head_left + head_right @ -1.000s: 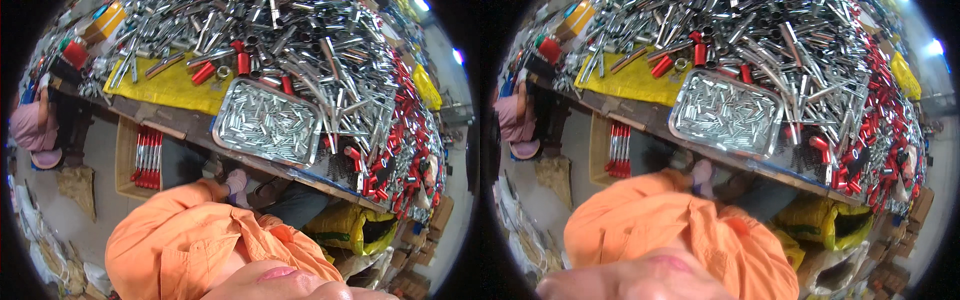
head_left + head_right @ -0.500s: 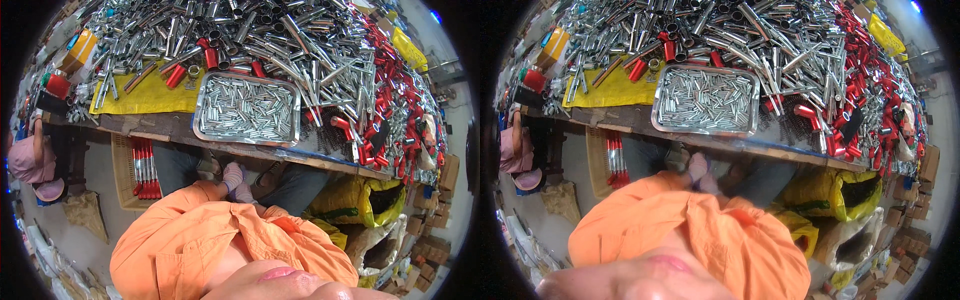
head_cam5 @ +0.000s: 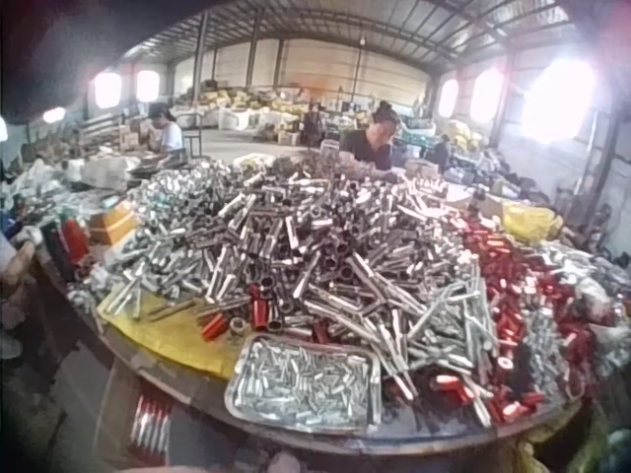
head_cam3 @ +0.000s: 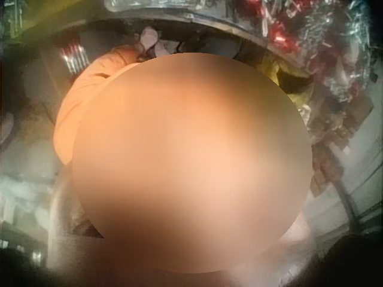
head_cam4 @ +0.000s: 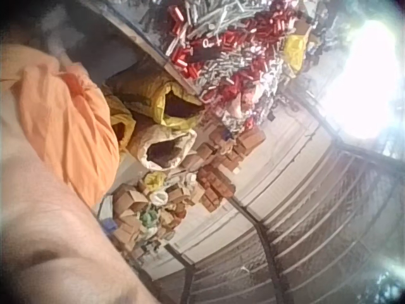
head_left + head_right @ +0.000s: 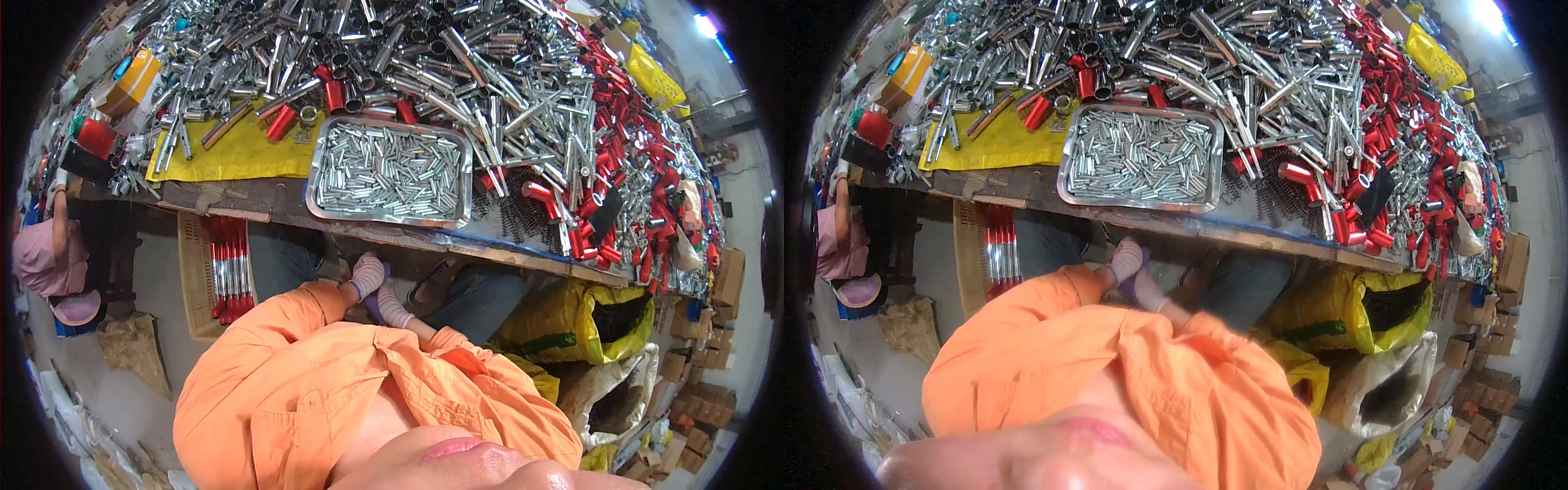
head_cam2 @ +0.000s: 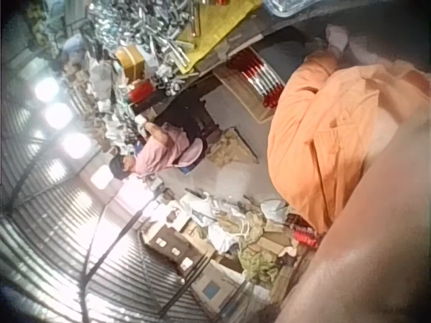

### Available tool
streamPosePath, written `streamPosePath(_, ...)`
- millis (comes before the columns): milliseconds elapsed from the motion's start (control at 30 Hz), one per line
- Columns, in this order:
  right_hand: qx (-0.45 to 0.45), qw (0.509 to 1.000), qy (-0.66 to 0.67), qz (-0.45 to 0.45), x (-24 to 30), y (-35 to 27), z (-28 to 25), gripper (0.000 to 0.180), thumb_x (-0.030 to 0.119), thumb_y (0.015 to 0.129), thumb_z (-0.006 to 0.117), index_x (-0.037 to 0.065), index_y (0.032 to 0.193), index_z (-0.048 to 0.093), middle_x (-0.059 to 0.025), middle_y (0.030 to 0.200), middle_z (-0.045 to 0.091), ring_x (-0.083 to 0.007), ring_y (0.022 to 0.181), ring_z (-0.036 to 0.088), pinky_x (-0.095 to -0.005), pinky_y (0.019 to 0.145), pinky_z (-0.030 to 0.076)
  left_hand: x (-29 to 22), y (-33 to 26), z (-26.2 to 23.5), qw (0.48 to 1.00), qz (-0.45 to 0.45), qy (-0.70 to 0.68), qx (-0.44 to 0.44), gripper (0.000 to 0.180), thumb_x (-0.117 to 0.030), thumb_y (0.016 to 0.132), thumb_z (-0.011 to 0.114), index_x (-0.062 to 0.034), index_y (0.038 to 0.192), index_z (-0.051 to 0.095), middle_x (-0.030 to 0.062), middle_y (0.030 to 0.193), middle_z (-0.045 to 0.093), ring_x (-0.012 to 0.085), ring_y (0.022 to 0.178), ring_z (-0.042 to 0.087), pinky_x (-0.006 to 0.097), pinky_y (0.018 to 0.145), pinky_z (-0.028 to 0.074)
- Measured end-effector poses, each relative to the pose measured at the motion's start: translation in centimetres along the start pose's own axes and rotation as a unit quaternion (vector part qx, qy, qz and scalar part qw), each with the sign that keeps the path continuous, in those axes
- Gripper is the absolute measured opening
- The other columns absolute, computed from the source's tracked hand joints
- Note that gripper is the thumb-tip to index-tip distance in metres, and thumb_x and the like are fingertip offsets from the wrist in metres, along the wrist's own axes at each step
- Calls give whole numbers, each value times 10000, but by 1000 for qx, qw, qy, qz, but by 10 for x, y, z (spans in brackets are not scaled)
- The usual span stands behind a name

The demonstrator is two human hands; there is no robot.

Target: Assembling metal hardware components by fitting metal tubes into red plastic handles.

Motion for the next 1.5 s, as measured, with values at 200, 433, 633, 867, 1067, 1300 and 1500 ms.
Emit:
streamPosePath(200,28,991,-119,58,-123,20,-2,479,287,851,634,27,1241,534,-159,1211,574,-251,1080,549,-336,929,449,-44,45,-56,956,-15,36,292,292,-254,842,514,-25,810,694,173,842,678,317,820,649,412,719,504)
streamPosePath(433,41,992,95,-71,-15,12,9,303,304,996,432,77,1178,516,-30,1136,548,-188,1034,511,-301,907,451,-15,23,48,953,-114,3,282,315,-272,867,503,-40,868,716,183,923,688,320,856,662,386,738,524)
streamPosePath(633,-98,795,596,50,-26,20,34,318,242,1024,339,80,1234,514,-51,1177,545,-173,1085,497,-264,947,415,-22,69,1,958,-130,-34,252,254,-205,849,504,-60,843,712,192,893,693,327,817,670,405,713,534)
streamPosePath(867,-134,811,440,361,-29,19,41,394,299,991,426,45,1277,518,-113,1268,546,-182,1153,504,-290,1000,407,-28,32,-59,949,-197,-92,229,221,-172,834,514,-70,824,710,197,869,694,333,801,676,422,704,542)
streamPosePath(1067,-101,835,349,413,-44,20,50,417,302,987,434,36,1299,509,-126,1290,544,-187,1171,505,-296,1015,402,-33,44,-81,923,-271,-198,187,223,-207,826,542,-61,820,710,195,854,688,335,831,677,432,726,544)
streamPosePath(1300,-86,878,325,342,-83,23,50,407,271,999,394,38,1321,485,-115,1279,539,-192,1167,502,-294,1016,395,-40,64,-84,925,-179,-212,258,234,-239,818,575,-46,802,706,211,882,685,362,869,676,449,747,548)
streamPosePath(1500,-60,900,326,282,-108,45,52,401,244,1010,360,41,1339,465,-105,1270,534,-195,1164,499,-292,1017,390,-51,43,-59,869,-437,-159,169,253,-251,826,540,-72,842,718,204,908,693,350,838,686,464,719,542)
Point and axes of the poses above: each hand's wrist, its own y-axis towards the middle knuckle, its own z-axis out of the palm, x = y × z, the point moved 2 cm from there along y, towards the middle knuckle
